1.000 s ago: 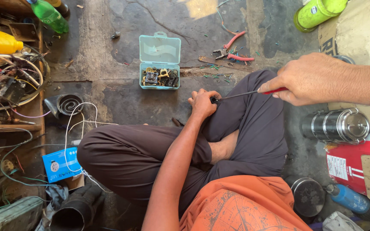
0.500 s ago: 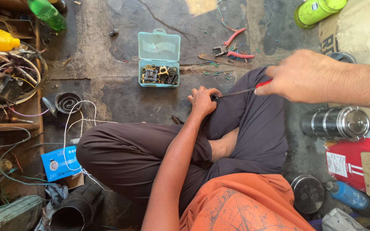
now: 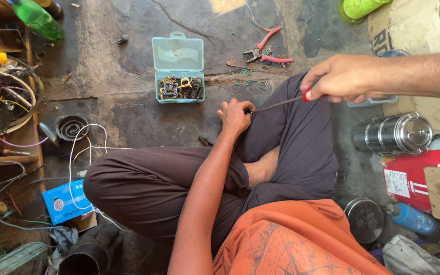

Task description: The person sits cross-legged on the floor and uses a red screwdriver to tighten screws on a small black electrical component. They then pick up a small brass-colored metal piece from a nearby container and attach it to the component, continuing to adjust and tighten the assembly.

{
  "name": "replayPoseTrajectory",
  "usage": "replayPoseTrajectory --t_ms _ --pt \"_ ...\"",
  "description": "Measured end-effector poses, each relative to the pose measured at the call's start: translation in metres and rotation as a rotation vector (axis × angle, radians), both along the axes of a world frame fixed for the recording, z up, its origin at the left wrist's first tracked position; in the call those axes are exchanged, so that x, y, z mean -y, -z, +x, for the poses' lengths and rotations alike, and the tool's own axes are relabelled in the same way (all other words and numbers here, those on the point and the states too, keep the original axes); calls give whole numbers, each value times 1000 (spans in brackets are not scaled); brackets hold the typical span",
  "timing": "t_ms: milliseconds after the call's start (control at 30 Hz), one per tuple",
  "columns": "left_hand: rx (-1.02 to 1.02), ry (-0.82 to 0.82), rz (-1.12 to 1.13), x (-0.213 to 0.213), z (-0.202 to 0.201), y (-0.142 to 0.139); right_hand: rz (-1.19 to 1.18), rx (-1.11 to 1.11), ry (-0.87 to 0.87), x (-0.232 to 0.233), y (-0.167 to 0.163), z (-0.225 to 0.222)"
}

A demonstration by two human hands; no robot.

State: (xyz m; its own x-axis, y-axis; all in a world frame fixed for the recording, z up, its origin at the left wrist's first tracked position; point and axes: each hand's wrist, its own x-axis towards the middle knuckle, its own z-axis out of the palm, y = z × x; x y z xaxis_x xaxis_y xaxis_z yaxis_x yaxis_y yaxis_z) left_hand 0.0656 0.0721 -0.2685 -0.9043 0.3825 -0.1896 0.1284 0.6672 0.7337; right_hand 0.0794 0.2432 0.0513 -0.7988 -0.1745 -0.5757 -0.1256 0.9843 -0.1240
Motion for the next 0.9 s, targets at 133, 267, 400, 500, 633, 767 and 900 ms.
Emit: replayPoseTrajectory --t_ms 133,267,400,500,633,767,900 --pt "2 -4 -13 -2 -2 -4 102 -188 -481 4 -9 15" --pt "-16 -7 -2 -2 0 -5 392 -299 -1409 24 -18 26" --pt "-16 -11 18 -3 2 -4 546 -247 -1746 35 -22 23" --pt "2 -14 15 -2 2 -4 455 -233 -1350 33 -14 14" --pt "16 -9 16 -2 1 -6 -26 -254 -117 22 -3 11" --pt "28 0 22 -3 -2 -9 44 -184 -117 18 -3 22" --pt "37 -2 23 -3 -2 -9 267 -180 -748 23 -13 24"
